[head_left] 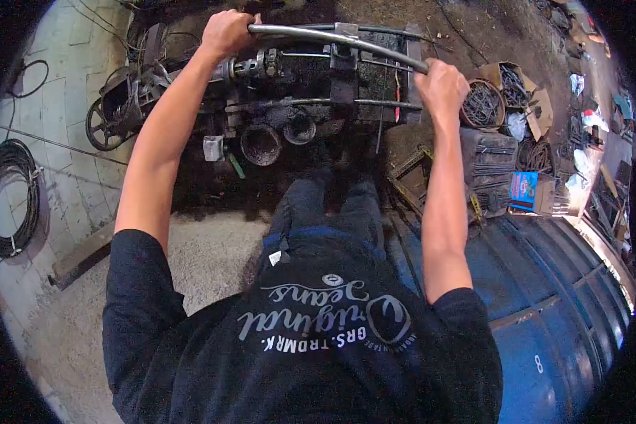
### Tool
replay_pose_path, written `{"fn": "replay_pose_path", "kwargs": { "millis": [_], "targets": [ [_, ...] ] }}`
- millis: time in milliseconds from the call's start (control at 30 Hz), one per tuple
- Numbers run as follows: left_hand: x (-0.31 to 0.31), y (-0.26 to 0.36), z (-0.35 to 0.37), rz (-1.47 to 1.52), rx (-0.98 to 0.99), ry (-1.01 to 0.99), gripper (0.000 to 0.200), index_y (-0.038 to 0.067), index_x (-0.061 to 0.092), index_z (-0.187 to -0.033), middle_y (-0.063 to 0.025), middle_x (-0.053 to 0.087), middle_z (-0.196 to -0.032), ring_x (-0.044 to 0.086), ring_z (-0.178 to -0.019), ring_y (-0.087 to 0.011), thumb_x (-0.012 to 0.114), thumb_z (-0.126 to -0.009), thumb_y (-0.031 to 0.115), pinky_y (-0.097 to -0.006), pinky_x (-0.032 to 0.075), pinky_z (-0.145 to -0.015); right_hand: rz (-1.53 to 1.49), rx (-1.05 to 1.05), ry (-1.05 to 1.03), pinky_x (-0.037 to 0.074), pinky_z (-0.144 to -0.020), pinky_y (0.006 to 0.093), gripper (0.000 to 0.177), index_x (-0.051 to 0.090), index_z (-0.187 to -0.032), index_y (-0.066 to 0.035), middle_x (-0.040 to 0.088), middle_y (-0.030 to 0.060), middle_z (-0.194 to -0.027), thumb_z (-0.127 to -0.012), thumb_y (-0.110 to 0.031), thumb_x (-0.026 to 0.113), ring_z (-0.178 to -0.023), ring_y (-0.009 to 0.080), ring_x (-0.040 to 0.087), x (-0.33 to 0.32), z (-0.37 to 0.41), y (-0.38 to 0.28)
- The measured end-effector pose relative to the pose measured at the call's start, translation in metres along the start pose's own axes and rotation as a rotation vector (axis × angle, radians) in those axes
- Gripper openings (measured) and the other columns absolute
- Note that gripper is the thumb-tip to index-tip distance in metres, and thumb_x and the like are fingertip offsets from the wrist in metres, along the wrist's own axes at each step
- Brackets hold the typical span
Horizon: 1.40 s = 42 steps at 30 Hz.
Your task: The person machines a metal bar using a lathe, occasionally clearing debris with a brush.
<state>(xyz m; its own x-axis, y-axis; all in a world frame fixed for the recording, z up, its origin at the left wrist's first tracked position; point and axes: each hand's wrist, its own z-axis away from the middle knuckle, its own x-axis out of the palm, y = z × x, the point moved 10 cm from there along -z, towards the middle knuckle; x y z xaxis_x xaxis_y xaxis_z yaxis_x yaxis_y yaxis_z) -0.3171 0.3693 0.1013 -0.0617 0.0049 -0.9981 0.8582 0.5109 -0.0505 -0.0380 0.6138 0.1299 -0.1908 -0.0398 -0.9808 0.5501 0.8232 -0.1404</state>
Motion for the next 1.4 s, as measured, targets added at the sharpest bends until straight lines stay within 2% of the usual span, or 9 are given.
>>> {"fn": "replay_pose_path", "kwargs": {
  "millis": [267,967,1033,1067,1133,1167,1200,1300,1400],
  "targets": [
    [0.001,-0.001,-0.063,-0.020,0.404,0.194,0.039,0.011,0.061,-0.051,-0.0110,0.055,-0.048,0.056,-0.043,-0.0307,0.064,-0.085,0.030,-0.0415,0.043,-0.043,-0.013,0.301,-0.137,0.052,-0.064,0.0484,0.019,0.072,-0.081,-0.011,0.068,0.0177,-0.073,-0.075,-0.029,0.072,-0.068,0.0375,0.067,0.002,0.046,-0.007],
    [-0.017,0.032,-0.045,-0.043,0.203,0.058,0.046,0.006,0.068,-0.065,-0.0180,0.065,-0.066,0.066,-0.064,-0.0370,0.054,-0.092,0.041,-0.0459,0.053,-0.060,-0.027,0.236,-0.077,0.053,-0.066,0.0456,0.021,0.075,-0.086,-0.015,0.070,0.0154,-0.077,-0.072,-0.028,0.066,-0.073,0.0364,0.068,0.018,0.029,0.044],
    [-0.030,0.039,-0.044,-0.002,0.232,0.105,0.046,0.007,0.068,-0.066,-0.0175,0.065,-0.066,0.065,-0.063,-0.0369,0.053,-0.093,0.041,-0.0466,0.052,-0.057,-0.126,0.064,0.107,0.043,-0.090,0.0435,0.027,0.067,-0.096,-0.014,0.066,0.0108,-0.089,-0.070,-0.023,0.067,-0.090,0.0296,0.062,-0.008,0.036,0.024],
    [-0.013,0.032,-0.046,-0.051,0.158,-0.109,0.035,0.008,0.068,-0.083,-0.0150,0.068,-0.079,0.067,-0.075,-0.0340,0.060,-0.089,0.041,-0.0451,0.053,-0.067,-0.125,0.046,0.280,0.038,-0.094,0.0442,0.031,0.063,-0.101,-0.013,0.061,0.0102,-0.094,-0.070,-0.021,0.066,-0.096,0.0289,0.058,-0.028,0.049,0.018],
    [-0.017,0.031,-0.037,-0.022,0.225,0.050,0.032,0.010,0.065,-0.092,-0.0131,0.068,-0.090,0.066,-0.085,-0.0311,0.064,-0.085,0.041,-0.0446,0.051,-0.074,-0.168,0.060,0.494,0.033,-0.097,0.0467,0.037,0.058,-0.107,-0.012,0.054,0.0100,-0.102,-0.072,-0.018,0.064,-0.104,0.0293,0.051,-0.051,0.092,0.008],
    [-0.028,0.034,-0.032,0.003,0.279,0.197,0.036,0.011,0.062,-0.100,-0.0112,0.068,-0.100,0.065,-0.095,-0.0282,0.069,-0.081,0.041,-0.0440,0.050,-0.082,-0.229,0.127,0.459,0.035,-0.095,0.0452,0.036,0.058,-0.108,-0.011,0.055,0.0093,-0.102,-0.073,-0.016,0.062,-0.103,0.0281,0.053,-0.036,0.111,0.012],
    [-0.021,0.032,-0.031,-0.022,0.152,-0.044,0.055,0.014,0.054,-0.120,-0.0098,0.057,-0.125,0.054,-0.117,-0.0247,0.074,-0.076,0.039,-0.0472,0.039,-0.100,-0.402,0.237,0.367,0.042,-0.088,0.0435,0.027,0.061,-0.102,-0.008,0.057,0.0107,-0.093,-0.076,-0.012,0.061,-0.094,0.0297,0.058,-0.005,0.132,0.022],
    [-0.085,0.044,0.019,0.124,0.114,0.436,0.063,0.014,0.050,-0.132,-0.0102,0.050,-0.134,0.047,-0.126,-0.0265,0.073,-0.078,0.038,-0.0525,0.031,-0.107,-0.576,0.258,0.007,0.052,-0.078,0.0449,0.021,0.067,-0.099,0.002,0.064,0.0225,-0.104,-0.082,-0.007,0.058,-0.089,0.0389,0.065,0.115,0.175,0.019],
    [-0.082,0.035,0.081,0.275,-0.049,0.449,0.067,0.008,0.045,-0.136,-0.0174,0.047,-0.135,0.044,-0.126,-0.0352,0.071,-0.080,0.033,-0.0510,0.028,-0.109,-0.461,0.210,-0.067,0.054,-0.080,0.0458,0.030,0.062,-0.111,0.001,0.058,0.0219,-0.120,-0.083,-0.007,0.058,-0.091,0.0389,0.065,0.154,0.174,0.006]
  ]
}}
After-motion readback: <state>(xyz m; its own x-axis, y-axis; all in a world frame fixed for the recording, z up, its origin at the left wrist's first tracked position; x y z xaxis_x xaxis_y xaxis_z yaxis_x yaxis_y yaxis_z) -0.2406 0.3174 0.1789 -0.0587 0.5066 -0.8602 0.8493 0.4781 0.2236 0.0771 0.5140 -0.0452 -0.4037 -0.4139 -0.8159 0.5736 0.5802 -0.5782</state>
